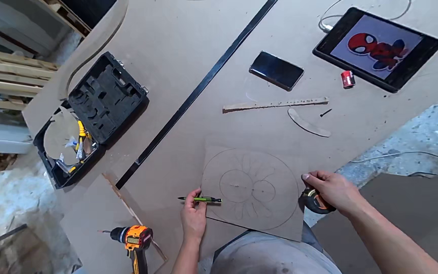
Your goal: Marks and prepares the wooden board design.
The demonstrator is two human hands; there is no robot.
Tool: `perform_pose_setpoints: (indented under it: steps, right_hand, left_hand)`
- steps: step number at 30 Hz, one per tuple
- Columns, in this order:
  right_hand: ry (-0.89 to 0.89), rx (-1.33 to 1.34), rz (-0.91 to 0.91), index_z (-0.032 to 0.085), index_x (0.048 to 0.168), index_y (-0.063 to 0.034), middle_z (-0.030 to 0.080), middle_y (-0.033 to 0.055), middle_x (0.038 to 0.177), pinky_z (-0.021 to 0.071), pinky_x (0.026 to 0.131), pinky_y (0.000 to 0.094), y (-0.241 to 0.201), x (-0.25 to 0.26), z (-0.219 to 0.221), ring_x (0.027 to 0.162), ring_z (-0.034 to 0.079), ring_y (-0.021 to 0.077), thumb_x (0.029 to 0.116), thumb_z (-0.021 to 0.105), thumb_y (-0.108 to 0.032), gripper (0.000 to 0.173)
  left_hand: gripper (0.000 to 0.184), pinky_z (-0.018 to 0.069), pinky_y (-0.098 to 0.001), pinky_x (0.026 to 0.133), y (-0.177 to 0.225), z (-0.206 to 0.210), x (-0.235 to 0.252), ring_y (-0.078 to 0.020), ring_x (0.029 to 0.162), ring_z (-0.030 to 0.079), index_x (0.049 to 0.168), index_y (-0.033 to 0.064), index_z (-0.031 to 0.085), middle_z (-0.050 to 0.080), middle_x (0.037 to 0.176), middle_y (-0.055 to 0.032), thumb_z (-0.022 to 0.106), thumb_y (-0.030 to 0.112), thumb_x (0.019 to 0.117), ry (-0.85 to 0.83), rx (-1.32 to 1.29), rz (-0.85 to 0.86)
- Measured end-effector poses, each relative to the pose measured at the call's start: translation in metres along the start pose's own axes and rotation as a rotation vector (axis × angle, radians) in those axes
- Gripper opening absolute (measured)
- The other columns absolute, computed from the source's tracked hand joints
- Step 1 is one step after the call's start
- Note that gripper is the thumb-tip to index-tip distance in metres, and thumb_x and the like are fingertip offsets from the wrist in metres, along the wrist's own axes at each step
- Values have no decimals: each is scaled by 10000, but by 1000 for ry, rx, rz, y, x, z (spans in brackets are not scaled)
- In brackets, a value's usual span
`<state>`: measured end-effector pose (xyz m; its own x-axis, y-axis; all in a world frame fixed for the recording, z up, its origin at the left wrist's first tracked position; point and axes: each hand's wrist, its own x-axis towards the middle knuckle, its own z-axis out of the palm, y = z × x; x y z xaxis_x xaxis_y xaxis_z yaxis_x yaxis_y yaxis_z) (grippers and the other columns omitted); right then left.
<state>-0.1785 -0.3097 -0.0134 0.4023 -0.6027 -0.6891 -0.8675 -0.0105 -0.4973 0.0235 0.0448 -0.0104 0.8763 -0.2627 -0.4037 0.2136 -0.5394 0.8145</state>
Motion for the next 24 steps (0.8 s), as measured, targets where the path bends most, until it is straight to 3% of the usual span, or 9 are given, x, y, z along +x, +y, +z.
perform_pose_setpoints:
  steps: [4, 7, 10, 17, 24]
  right_hand:
    - [34, -45, 10, 752, 986, -139, 711, 106, 828, 521, 700, 592, 5, 9, -28, 765, 672, 290, 1050, 583, -408, 324]
    - [73, -39, 39, 750, 1011, -130, 707, 134, 857, 507, 705, 599, 11, 16, -51, 781, 664, 307, 1049, 593, -387, 304]
    - [93, -75, 51, 748, 1021, -128, 705, 145, 876, 508, 722, 604, 12, 23, -67, 801, 665, 313, 1052, 574, -423, 344]
    - [143, -109, 77, 752, 1050, -123, 710, 165, 923, 497, 758, 622, 8, 38, -91, 851, 665, 334, 1041, 579, -462, 380]
    - [169, -96, 109, 746, 1009, -109, 698, 178, 896, 488, 738, 620, 12, 42, -100, 837, 655, 342, 1040, 564, -488, 421]
  left_hand:
    - [364, 508, -400, 1099, -19, 12, -25, -123, 1293, 605, 1293, 146, 700, 671, 1369, 29, 662, 148, 930, -3, 357, 186]
    - [398, 505, -443, 1090, -43, 18, -33, -204, 1336, 585, 1301, 166, 707, 636, 1431, 9, 682, 161, 904, 25, 538, 410]
    - [363, 492, -447, 1104, -53, 20, -34, -207, 1385, 544, 1300, 192, 709, 609, 1467, 27, 631, 170, 946, -6, 618, 533]
    - [349, 473, -413, 1123, -46, 18, -25, -177, 1421, 506, 1276, 232, 724, 606, 1463, 101, 612, 183, 949, -15, 703, 521]
    - [339, 462, -403, 1134, -39, 13, -14, -152, 1427, 495, 1266, 224, 728, 599, 1469, 110, 606, 205, 951, -7, 666, 511]
